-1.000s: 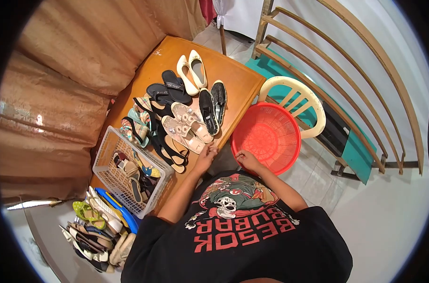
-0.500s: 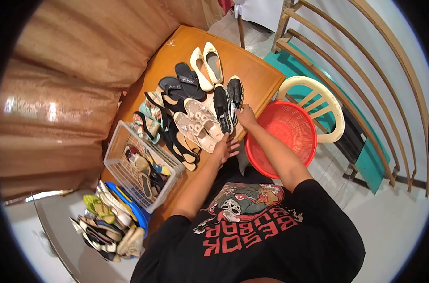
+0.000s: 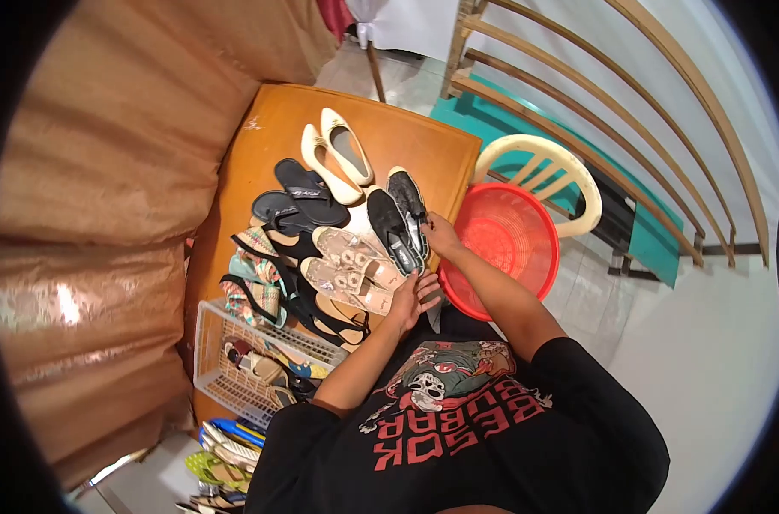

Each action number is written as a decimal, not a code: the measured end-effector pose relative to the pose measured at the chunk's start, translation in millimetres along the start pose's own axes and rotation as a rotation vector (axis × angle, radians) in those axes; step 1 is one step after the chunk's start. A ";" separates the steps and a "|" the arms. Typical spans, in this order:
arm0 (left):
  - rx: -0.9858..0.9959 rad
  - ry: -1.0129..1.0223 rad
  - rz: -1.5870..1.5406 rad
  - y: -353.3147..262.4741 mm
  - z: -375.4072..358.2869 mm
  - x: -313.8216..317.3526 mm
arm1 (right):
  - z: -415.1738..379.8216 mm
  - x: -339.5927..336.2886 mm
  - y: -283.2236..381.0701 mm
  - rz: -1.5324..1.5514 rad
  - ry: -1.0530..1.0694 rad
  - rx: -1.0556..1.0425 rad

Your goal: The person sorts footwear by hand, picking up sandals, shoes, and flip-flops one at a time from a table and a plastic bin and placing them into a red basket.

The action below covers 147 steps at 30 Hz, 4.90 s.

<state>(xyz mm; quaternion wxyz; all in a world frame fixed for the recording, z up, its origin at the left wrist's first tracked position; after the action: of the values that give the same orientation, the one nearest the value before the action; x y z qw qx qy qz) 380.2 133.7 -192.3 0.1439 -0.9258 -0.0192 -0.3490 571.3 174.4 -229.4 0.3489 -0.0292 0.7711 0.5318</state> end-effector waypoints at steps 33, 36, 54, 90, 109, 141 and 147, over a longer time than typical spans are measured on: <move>0.280 -0.093 0.486 109.0 33.5 97.0 | -215.0 -166.0 -185.8 0.886 -0.097 0.528; 0.216 0.002 0.547 109.9 35.7 105.0 | -248.2 -174.7 -195.5 0.751 -0.153 0.663; -0.599 -0.248 0.655 145.8 145.0 2.3 | -236.0 -120.2 -249.6 0.706 0.078 0.873; 0.057 -0.021 1.348 162.3 186.4 7.1 | -173.2 -48.7 -337.4 0.787 -0.087 0.860; 0.547 -0.034 0.754 107.8 22.5 -11.3 | -166.2 -102.8 -319.8 -0.237 0.741 0.357; 0.539 -0.532 0.393 7.1 -58.5 -61.7 | -58.4 63.3 -6.3 0.305 0.497 -0.072; 0.602 -0.227 0.488 10.4 -46.3 -33.6 | -88.0 17.0 -15.6 0.504 0.375 0.153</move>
<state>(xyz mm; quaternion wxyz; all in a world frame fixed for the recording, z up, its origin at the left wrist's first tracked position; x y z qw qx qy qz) 326.5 113.0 -183.7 0.4843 -0.8523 0.0838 -0.1789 520.3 99.2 -234.8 0.0594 0.0914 0.8426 0.5274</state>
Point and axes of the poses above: each hand's wrist, its own z-axis towards the middle knuckle, its own x-axis out of the palm, y = z × x, the point moved 2 cm from there along z, towards the middle knuckle, and after that the axes turned 9 degrees about -z, right-handed, at the moved point
